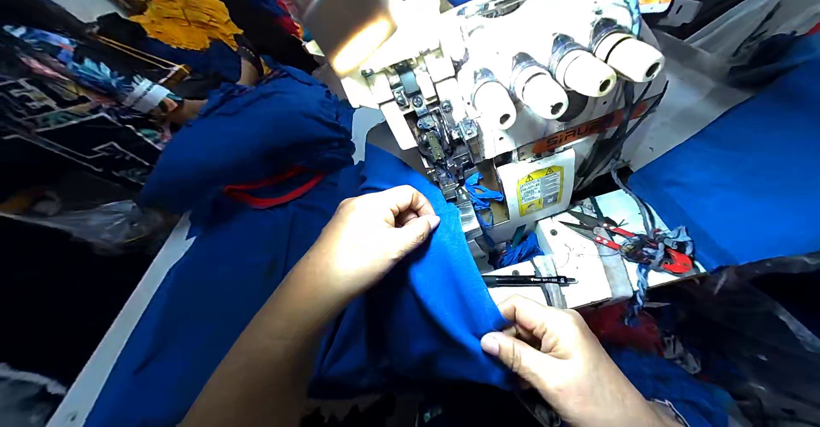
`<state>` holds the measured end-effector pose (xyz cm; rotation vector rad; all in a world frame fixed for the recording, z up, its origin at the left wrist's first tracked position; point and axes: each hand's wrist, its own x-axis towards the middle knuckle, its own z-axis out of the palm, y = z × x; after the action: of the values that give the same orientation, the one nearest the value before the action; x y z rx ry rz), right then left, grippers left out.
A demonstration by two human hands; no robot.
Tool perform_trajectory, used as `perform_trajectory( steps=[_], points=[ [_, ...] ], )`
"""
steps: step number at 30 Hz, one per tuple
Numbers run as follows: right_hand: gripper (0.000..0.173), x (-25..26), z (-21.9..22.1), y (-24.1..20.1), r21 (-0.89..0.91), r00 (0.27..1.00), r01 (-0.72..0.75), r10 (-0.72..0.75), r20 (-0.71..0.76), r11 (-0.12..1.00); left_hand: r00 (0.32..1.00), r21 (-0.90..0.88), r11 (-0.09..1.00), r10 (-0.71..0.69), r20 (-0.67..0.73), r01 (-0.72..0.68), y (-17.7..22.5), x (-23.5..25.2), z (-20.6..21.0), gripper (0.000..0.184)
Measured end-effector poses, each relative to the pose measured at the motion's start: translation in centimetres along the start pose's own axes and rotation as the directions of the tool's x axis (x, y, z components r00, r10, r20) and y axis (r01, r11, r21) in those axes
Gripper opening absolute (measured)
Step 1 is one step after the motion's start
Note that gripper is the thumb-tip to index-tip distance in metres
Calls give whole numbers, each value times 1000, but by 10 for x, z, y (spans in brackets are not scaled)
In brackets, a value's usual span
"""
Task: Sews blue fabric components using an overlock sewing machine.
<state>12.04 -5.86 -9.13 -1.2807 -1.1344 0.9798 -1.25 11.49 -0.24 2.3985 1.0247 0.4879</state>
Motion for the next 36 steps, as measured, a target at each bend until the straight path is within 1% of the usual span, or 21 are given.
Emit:
perform_trajectory(
  steps=[2,7,10,13,16,21,25,28,31,34,35,36],
  points=[
    [20,1,-1,-8,-15,1000,2,-3,-20,1000,998,18,998,-60,36,59,4,5,-3,12],
    [21,5,-2,-11,2,998,37,-37,-51,999,990,32,992,-121,70,119,7,14,-5,15],
    [22,6,-2,-12,-3,997,43,-43,-60,999,989,39,991,-128,80,125,7,16,-5,17],
    [18,8,-1,-3,32,989,134,-131,-68,991,986,35,990,-141,90,138,7,18,-5,16],
    [17,11,-1,-2,29,984,157,-154,-85,987,987,42,990,-139,84,136,6,21,-5,15],
    [16,16,-6,-3,23,982,142,-138,-126,990,992,46,992,-120,37,118,5,24,-1,13],
    [13,19,-12,-3,34,981,124,-117,-155,992,999,36,998,-49,3,49,-2,27,2,11],
    [12,20,-13,-1,31,979,114,-107,-171,993,999,47,998,-33,-25,34,-1,28,4,12],
    [9,19,-14,-1,36,987,72,-65,-149,997,999,64,997,-35,-7,36,1,28,2,12],
    [9,17,-16,-2,4,996,-1,2,-94,1000,998,28,999,-43,49,41,4,20,-5,3],
    [11,17,-17,-1,-59,996,4,-10,-87,998,997,13,1000,-24,77,23,3,16,-8,16],
    [15,16,-20,2,-173,994,42,-59,-95,984,994,6,1000,-15,111,15,4,10,-12,29]
  ],
)
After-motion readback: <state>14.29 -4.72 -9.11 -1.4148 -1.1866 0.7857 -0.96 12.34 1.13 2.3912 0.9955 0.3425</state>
